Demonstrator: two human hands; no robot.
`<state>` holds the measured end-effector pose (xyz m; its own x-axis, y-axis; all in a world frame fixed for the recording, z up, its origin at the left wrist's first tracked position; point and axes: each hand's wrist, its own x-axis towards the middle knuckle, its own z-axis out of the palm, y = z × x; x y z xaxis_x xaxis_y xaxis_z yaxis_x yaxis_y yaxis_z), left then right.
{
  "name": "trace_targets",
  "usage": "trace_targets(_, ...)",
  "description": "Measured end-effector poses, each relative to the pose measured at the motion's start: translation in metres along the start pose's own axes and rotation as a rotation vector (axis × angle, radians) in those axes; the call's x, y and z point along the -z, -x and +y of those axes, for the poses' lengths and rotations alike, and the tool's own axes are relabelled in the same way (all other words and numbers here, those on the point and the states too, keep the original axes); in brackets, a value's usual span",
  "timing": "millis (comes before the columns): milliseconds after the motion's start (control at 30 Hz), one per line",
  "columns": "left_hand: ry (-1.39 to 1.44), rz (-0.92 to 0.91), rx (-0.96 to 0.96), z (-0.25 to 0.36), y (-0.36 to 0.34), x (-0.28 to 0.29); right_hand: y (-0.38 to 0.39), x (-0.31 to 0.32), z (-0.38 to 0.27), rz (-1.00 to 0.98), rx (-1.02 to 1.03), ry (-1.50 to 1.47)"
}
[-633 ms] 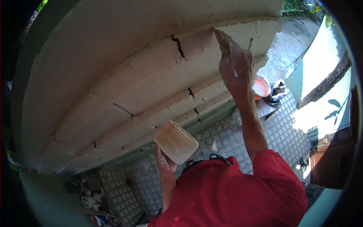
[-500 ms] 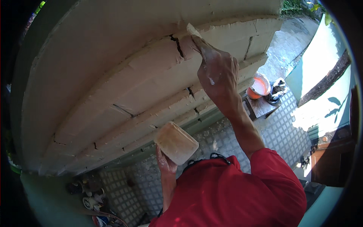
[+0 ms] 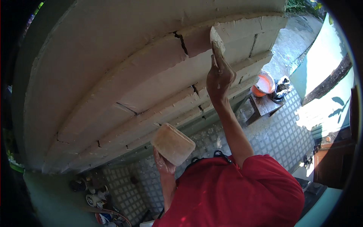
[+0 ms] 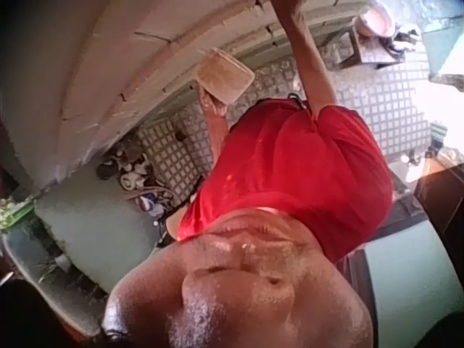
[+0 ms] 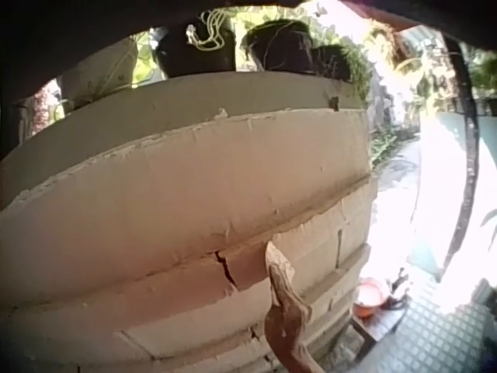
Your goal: Applying white patching compound or plaster to cracks in a wall using a putty knife and small container.
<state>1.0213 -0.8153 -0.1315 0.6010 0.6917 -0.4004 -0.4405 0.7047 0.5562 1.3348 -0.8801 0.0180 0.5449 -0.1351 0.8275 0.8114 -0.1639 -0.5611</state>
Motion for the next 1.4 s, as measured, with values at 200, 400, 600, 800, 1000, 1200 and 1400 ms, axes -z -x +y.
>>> trace_targets(200,-0.021,-0.001,0.008,0.002,-0.001,-0.007,0.026,-0.002,-0.055,-0.210,0.006,-0.177)
trace_targets(400,0.002,-0.019,0.009,0.001,0.008,-0.013,-0.038,0.034,-0.013,0.033,-0.171,-0.073)
trace_targets(600,-0.004,-0.021,0.027,-0.006,0.007,-0.013,-0.009,0.012,-0.035,-0.104,-0.147,-0.012)
trace_targets(800,-0.025,0.000,0.026,-0.009,0.004,-0.021,0.008,0.024,-0.057,-0.230,-0.137,-0.177)
trace_targets(1000,-0.027,-0.050,-0.001,-0.011,0.011,-0.021,-0.040,0.032,-0.002,-0.026,-0.234,0.056)
trace_targets(1200,0.033,-0.054,0.016,-0.016,0.012,-0.017,0.016,0.007,-0.052,-0.226,-0.033,-0.114)
trace_targets(1400,0.010,0.000,-0.006,-0.016,0.012,-0.024,-0.009,0.033,-0.033,-0.077,-0.159,-0.130)
